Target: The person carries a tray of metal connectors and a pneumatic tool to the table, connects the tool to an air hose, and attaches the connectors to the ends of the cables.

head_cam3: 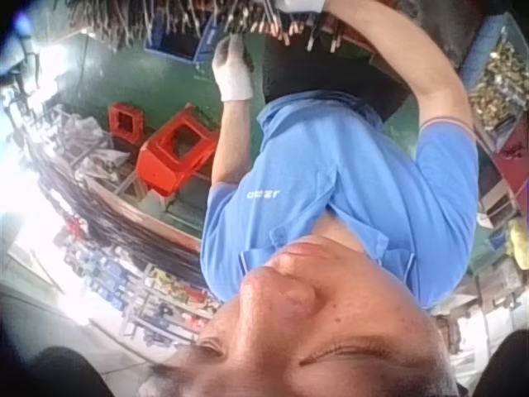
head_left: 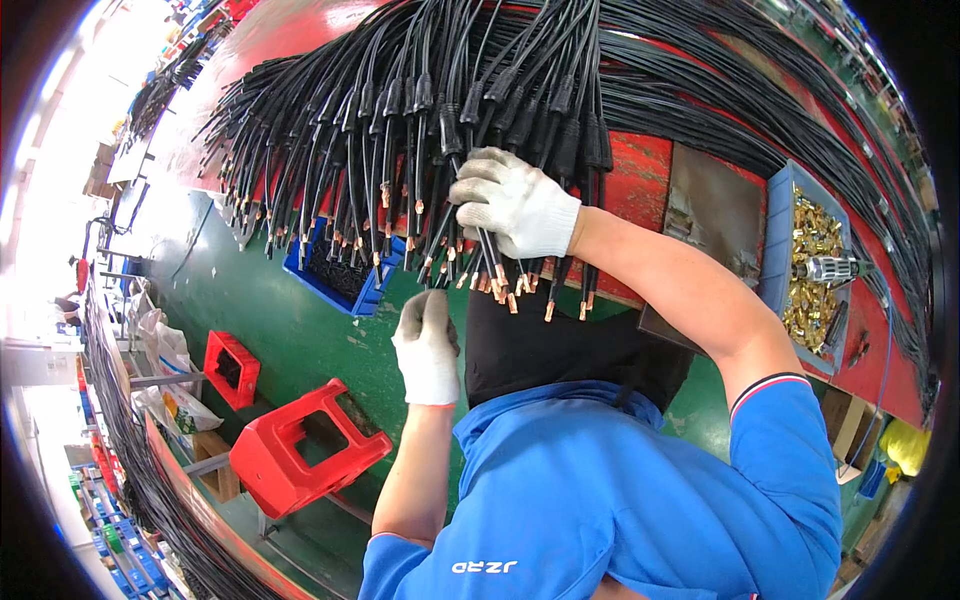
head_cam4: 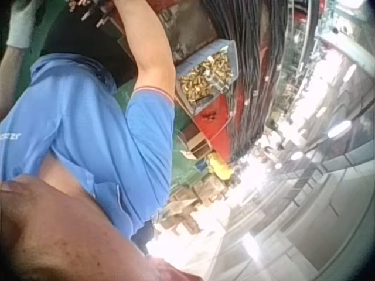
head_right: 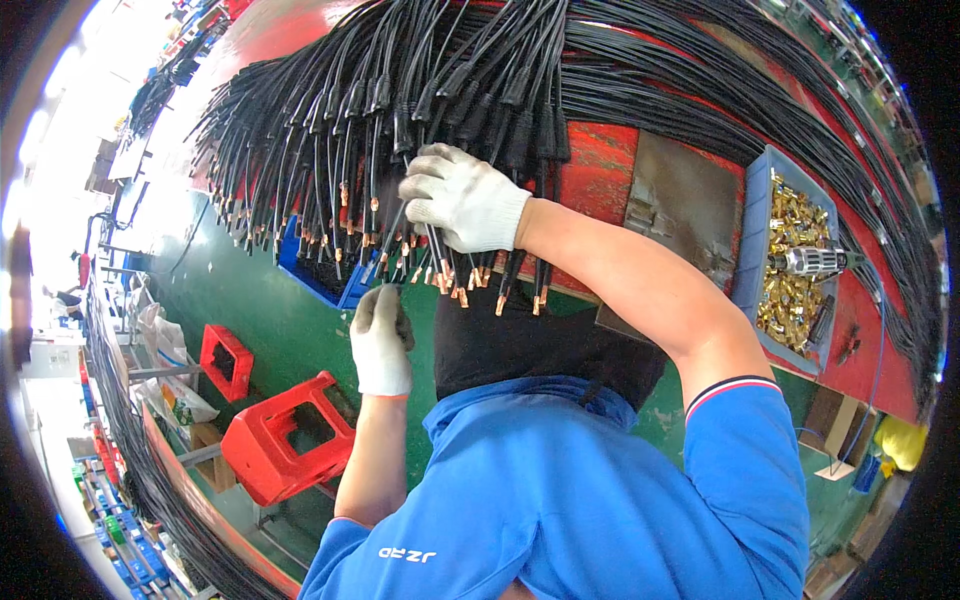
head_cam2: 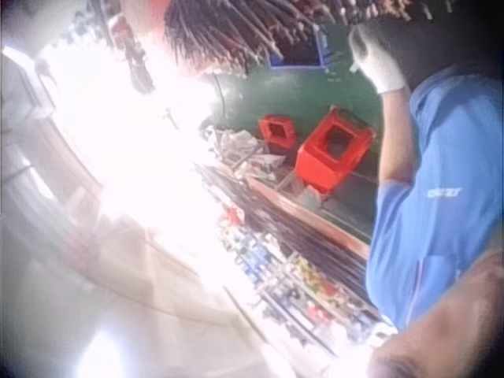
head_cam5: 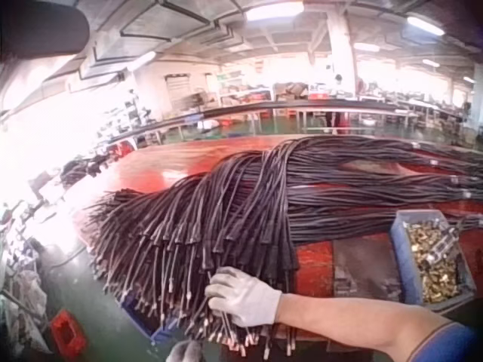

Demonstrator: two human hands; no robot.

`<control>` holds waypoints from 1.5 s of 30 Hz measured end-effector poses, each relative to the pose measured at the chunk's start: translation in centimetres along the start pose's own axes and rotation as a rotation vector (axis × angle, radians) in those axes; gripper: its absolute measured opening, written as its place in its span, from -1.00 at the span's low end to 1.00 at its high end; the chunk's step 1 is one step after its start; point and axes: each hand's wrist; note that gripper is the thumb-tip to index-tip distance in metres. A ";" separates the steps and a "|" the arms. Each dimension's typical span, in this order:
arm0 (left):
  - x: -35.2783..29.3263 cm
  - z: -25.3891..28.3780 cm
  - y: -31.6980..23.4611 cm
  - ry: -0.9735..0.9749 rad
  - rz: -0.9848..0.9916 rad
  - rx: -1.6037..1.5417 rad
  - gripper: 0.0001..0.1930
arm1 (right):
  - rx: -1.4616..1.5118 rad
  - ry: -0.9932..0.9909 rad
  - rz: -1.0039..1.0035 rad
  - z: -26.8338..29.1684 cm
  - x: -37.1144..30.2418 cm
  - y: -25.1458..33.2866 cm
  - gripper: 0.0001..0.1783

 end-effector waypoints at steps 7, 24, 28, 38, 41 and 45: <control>2.6 -1.7 -1.5 0.036 -0.509 0.997 -0.60 | 0.014 0.065 0.008 -0.2 0.6 0.5 -0.49; 4.8 -3.0 -1.9 0.188 -0.566 1.211 -0.68 | -0.032 0.402 0.104 0.4 3.5 -0.3 -0.45; 5.2 -2.4 -2.4 0.290 -0.518 1.152 -0.63 | -0.026 0.404 0.134 0.5 3.5 -0.5 -0.46; -0.9 6.7 2.8 0.402 0.140 -0.031 -0.65 | -0.043 0.452 0.097 1.1 3.6 -0.5 -0.47; -0.3 6.7 4.3 0.109 0.311 -0.583 -0.77 | 0.054 0.415 0.113 0.4 3.7 -0.9 -0.45; 2.3 5.0 5.0 0.077 0.345 -0.677 -0.70 | 0.136 0.325 0.091 -0.3 2.6 -1.0 -0.74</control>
Point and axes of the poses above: each hand's wrist, its own x-axis towards the middle knuckle, its own z-axis out of the back of the hand, y = z × x, and after that the axes turned 11 degrees about -z, right-handed
